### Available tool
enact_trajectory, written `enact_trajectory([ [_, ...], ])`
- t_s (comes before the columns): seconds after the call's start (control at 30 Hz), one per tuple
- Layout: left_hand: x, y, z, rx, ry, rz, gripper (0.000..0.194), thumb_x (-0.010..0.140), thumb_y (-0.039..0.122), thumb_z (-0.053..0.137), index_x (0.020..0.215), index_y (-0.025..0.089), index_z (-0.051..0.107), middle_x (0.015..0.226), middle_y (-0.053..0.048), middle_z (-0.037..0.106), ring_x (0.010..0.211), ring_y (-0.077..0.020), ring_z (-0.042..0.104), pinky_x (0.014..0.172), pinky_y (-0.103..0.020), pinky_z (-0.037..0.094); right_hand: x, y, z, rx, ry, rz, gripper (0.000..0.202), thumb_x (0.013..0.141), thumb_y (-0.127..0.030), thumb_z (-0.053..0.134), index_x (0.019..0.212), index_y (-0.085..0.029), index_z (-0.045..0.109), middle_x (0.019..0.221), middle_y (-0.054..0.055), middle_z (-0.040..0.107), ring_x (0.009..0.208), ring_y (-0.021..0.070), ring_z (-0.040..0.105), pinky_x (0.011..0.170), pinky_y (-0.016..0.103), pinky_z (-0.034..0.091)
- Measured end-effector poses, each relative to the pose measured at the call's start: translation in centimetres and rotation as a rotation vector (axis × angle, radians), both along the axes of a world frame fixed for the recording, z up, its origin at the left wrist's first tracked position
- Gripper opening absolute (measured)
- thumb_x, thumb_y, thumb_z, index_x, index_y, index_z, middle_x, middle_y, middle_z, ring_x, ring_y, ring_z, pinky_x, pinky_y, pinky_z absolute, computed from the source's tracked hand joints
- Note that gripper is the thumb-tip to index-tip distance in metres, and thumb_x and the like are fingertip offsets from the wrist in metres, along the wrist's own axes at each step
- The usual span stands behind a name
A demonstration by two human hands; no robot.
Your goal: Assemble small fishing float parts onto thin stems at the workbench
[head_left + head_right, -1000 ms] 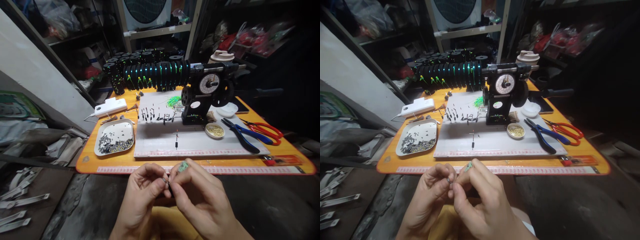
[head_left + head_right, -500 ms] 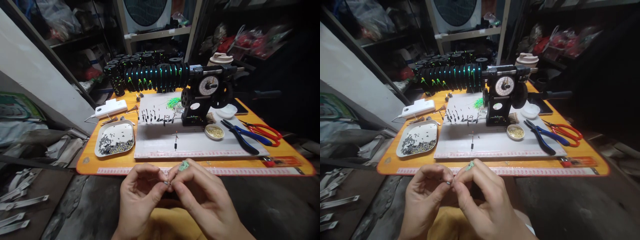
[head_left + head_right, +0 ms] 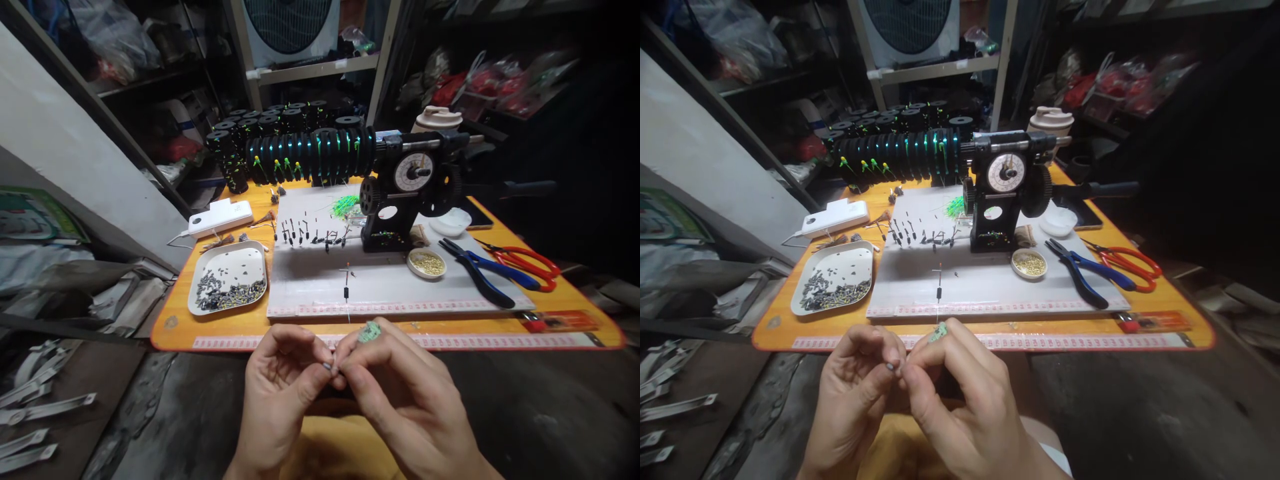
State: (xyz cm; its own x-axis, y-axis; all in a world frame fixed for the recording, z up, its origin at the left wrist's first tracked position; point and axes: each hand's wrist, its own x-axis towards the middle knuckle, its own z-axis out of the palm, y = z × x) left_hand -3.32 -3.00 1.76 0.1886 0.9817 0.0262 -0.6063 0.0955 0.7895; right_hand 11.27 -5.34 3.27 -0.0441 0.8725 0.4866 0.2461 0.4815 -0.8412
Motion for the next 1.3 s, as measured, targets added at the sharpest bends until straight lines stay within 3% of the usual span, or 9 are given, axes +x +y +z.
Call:
enact_trajectory([
  [0.67,-0.2,-0.3,-0.3,0.025,0.055,0.018,0.023,0.079,0.007,0.079,0.091,0.026,0.074,0.078,0.004,0.074,0.069,-0.0095,0.070,0.068,-0.017,0.058,-0.1,0.0,-0.1,0.018,-0.044,-0.003,0.014,0.092,-0.009,0.057,0.084,-0.019,0.061,0.077,0.003,0.067,0.072,0.0161,0.060,0.063,0.028,0.049],
  [0.8,-0.2,-0.5,-0.2,0.179,0.238,0.165,0.030,0.077,0.002,0.078,0.093,0.027,0.075,0.080,0.001,0.076,0.076,-0.0121,0.072,0.073,-0.019,0.058,0.3,-0.1,0.0,0.010,-0.074,0.027,0.013,0.093,-0.009,0.057,0.089,-0.018,0.065,0.082,0.005,0.069,0.078,0.0160,0.064,0.068,0.027,0.052],
  [0.9,-0.7,-0.5,-0.1,0.415,0.387,0.264,0.042,0.074,-0.004,0.076,0.099,0.030,0.076,0.081,0.000,0.077,0.075,-0.0163,0.072,0.073,-0.026,0.059,1.0,0.2,0.4,-0.097,-0.070,0.084,0.013,0.094,-0.013,0.060,0.088,-0.019,0.070,0.084,0.004,0.069,0.081,0.0152,0.067,0.071,0.025,0.053],
  [1.03,-1.8,0.2,0.3,0.733,0.609,0.207,0.069,0.069,-0.014,0.074,0.117,0.036,0.073,0.090,-0.001,0.080,0.080,-0.0217,0.073,0.076,-0.035,0.058,1.8,0.7,0.9,-0.253,0.002,0.168,0.014,0.094,-0.019,0.064,0.083,-0.021,0.072,0.087,0.003,0.071,0.085,0.0159,0.069,0.075,0.026,0.053],
  [1.1,-2.0,0.7,0.5,0.777,0.665,0.177,0.064,0.070,-0.013,0.074,0.116,0.032,0.074,0.090,-0.002,0.079,0.082,-0.0216,0.072,0.076,-0.034,0.057,2.0,0.9,0.8,-0.272,0.049,0.191,0.013,0.094,-0.020,0.064,0.084,-0.021,0.072,0.086,0.003,0.071,0.085,0.0165,0.068,0.076,0.028,0.053],
  [1.3,-1.1,1.8,0.6,0.910,0.575,0.100,0.020,0.081,0.001,0.073,0.093,0.017,0.075,0.087,-0.005,0.067,0.080,-0.0178,0.065,0.074,-0.028,0.055,2.3,1.1,-0.6,-0.224,0.157,0.255,0.007,0.092,-0.021,0.064,0.086,-0.020,0.067,0.092,0.005,0.068,0.087,0.0185,0.064,0.080,0.034,0.051],
])
